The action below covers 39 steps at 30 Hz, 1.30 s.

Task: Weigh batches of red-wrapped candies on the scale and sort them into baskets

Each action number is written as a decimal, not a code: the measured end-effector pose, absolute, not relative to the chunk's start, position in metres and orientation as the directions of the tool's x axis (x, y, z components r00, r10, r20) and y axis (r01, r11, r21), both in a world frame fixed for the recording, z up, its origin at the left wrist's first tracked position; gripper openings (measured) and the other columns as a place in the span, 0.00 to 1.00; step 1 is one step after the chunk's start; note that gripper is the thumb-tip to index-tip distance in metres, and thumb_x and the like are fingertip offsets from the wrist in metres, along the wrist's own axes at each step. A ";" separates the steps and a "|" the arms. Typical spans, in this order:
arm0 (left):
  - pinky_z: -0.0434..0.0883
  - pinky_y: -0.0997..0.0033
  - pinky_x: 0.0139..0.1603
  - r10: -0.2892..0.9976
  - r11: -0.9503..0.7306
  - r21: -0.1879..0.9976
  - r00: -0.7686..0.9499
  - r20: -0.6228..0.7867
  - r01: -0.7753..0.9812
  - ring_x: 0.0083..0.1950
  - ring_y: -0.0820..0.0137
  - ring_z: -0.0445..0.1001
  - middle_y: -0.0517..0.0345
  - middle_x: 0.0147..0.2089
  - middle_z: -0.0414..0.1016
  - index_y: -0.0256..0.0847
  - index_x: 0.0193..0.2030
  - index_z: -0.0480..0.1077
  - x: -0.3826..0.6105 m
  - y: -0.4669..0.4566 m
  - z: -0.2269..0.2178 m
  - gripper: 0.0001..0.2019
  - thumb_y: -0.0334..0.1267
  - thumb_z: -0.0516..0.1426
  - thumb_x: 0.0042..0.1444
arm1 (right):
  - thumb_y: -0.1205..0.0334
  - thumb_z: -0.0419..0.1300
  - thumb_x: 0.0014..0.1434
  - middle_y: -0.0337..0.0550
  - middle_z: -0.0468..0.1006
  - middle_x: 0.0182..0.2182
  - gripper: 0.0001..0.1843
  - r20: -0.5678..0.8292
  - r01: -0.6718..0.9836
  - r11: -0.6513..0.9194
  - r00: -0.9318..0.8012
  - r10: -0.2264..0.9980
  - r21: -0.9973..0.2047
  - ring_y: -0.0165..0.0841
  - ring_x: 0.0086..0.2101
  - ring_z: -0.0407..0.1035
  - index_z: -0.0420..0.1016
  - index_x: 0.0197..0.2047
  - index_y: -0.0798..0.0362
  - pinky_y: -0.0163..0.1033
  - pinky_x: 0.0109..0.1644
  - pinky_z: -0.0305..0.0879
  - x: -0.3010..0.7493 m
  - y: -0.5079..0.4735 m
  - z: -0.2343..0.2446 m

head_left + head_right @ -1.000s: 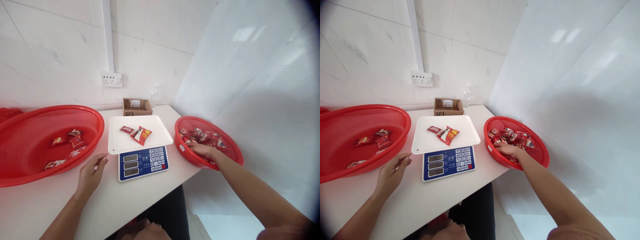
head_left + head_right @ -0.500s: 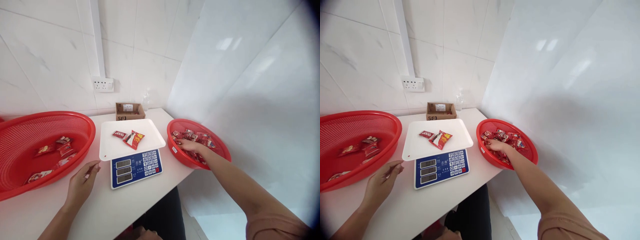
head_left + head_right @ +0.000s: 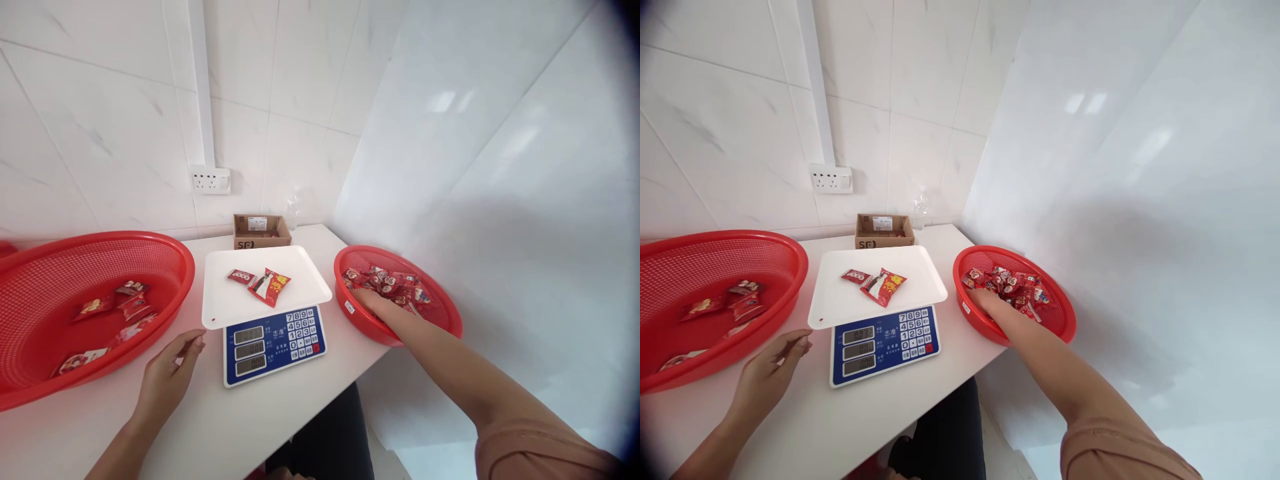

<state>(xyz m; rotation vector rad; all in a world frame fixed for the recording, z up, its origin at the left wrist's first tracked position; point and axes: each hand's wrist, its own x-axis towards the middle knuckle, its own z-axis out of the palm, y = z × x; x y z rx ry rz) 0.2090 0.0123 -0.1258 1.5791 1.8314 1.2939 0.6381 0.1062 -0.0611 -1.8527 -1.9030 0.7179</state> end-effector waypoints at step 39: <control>0.70 0.76 0.27 0.905 -0.141 0.822 -0.266 0.333 0.552 0.32 0.70 0.76 0.58 0.32 0.78 0.44 0.38 0.72 0.211 0.008 -0.122 0.14 0.49 0.52 0.54 | 0.51 0.52 0.60 0.43 0.78 0.45 0.17 -0.075 0.718 0.417 -0.544 0.836 -0.558 0.35 0.39 0.72 0.75 0.47 0.49 0.39 0.44 0.66 0.451 0.187 0.013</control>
